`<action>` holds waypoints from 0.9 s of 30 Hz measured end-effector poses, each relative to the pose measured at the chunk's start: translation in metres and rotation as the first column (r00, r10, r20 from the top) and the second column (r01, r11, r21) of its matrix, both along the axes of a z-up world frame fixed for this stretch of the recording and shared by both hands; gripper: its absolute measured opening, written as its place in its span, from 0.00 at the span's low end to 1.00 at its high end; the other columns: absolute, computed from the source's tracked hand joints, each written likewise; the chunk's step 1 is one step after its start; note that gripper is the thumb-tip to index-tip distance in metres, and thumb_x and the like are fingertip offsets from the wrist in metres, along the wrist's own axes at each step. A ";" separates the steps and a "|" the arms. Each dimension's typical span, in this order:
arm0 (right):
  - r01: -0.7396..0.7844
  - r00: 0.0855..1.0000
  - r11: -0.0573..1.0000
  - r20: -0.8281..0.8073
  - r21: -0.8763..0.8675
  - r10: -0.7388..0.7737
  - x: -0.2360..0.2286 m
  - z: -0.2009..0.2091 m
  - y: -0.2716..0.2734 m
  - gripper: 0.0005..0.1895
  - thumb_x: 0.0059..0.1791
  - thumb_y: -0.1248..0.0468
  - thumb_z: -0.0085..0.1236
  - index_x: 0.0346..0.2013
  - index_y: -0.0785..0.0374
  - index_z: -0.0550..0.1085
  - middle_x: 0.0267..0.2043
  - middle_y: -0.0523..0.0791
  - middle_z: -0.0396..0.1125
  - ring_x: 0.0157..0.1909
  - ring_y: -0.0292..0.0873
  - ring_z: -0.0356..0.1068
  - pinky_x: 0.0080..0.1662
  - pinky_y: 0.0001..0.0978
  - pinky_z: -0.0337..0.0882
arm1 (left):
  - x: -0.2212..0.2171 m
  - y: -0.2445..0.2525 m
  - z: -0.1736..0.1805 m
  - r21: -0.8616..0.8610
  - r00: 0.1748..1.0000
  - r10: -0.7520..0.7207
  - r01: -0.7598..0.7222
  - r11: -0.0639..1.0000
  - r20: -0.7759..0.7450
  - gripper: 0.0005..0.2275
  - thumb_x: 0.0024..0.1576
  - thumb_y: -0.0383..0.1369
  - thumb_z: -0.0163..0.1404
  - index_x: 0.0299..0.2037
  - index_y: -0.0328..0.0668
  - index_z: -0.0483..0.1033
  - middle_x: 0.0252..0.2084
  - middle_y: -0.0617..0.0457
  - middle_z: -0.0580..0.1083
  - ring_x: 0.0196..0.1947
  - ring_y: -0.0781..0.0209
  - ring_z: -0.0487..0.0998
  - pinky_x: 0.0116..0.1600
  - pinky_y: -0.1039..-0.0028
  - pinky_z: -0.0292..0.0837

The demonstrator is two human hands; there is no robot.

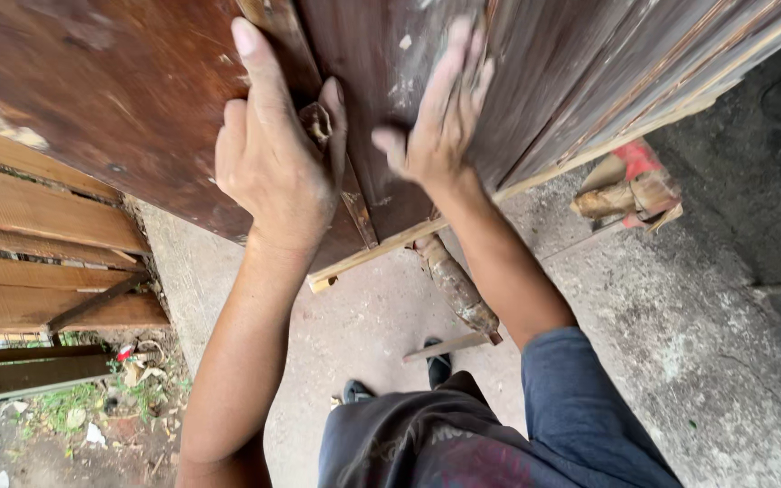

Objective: The person sands the surface of a wooden cabinet by hand using a piece of sandpaper.

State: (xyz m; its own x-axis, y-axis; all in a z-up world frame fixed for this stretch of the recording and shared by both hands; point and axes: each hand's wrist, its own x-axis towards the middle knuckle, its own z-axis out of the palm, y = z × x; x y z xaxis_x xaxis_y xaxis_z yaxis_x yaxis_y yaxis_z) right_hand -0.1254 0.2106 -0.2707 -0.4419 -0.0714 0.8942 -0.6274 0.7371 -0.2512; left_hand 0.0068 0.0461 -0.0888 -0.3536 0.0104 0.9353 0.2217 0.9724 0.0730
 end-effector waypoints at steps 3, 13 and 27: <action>0.004 1.000 1.000 0.013 -0.012 -0.004 0.007 -0.016 0.002 0.59 0.52 0.24 0.20 0.77 0.73 0.33 0.82 0.58 0.30 0.84 0.55 0.32 0.79 0.48 0.29 | 0.000 -0.002 -0.003 0.011 1.000 -0.007 0.007 1.000 -0.011 0.31 0.68 0.34 0.64 0.70 0.25 0.56 0.32 0.52 0.70 0.30 0.58 0.70 0.34 0.71 0.67; 0.004 0.999 0.998 -0.046 -0.064 -0.007 -0.003 0.020 -0.004 0.58 0.51 0.26 0.22 0.78 0.70 0.38 0.82 0.55 0.37 0.83 0.53 0.38 0.79 0.48 0.35 | 0.004 0.000 -0.002 0.033 0.999 -0.016 0.015 0.999 0.030 0.30 0.66 0.34 0.65 0.68 0.23 0.59 0.31 0.51 0.70 0.29 0.57 0.69 0.36 0.68 0.67; -0.194 0.968 0.981 -0.157 0.022 0.195 0.053 -0.023 0.030 0.24 0.59 0.70 0.46 0.71 0.69 0.60 0.71 0.59 0.59 0.71 0.65 0.64 0.75 0.57 0.58 | -0.002 0.001 -0.001 -0.053 1.000 0.021 -0.023 0.998 -0.022 0.30 0.69 0.34 0.61 0.70 0.20 0.56 0.31 0.53 0.71 0.30 0.60 0.70 0.34 0.71 0.66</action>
State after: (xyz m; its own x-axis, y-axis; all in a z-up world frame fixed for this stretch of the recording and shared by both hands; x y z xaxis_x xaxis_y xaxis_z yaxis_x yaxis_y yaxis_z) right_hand -0.0725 0.2407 -0.2935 -0.2723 -0.1485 0.9507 -0.7904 0.5980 -0.1330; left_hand 0.0049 0.0476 -0.0894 -0.3344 0.0527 0.9410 0.2012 0.9794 0.0166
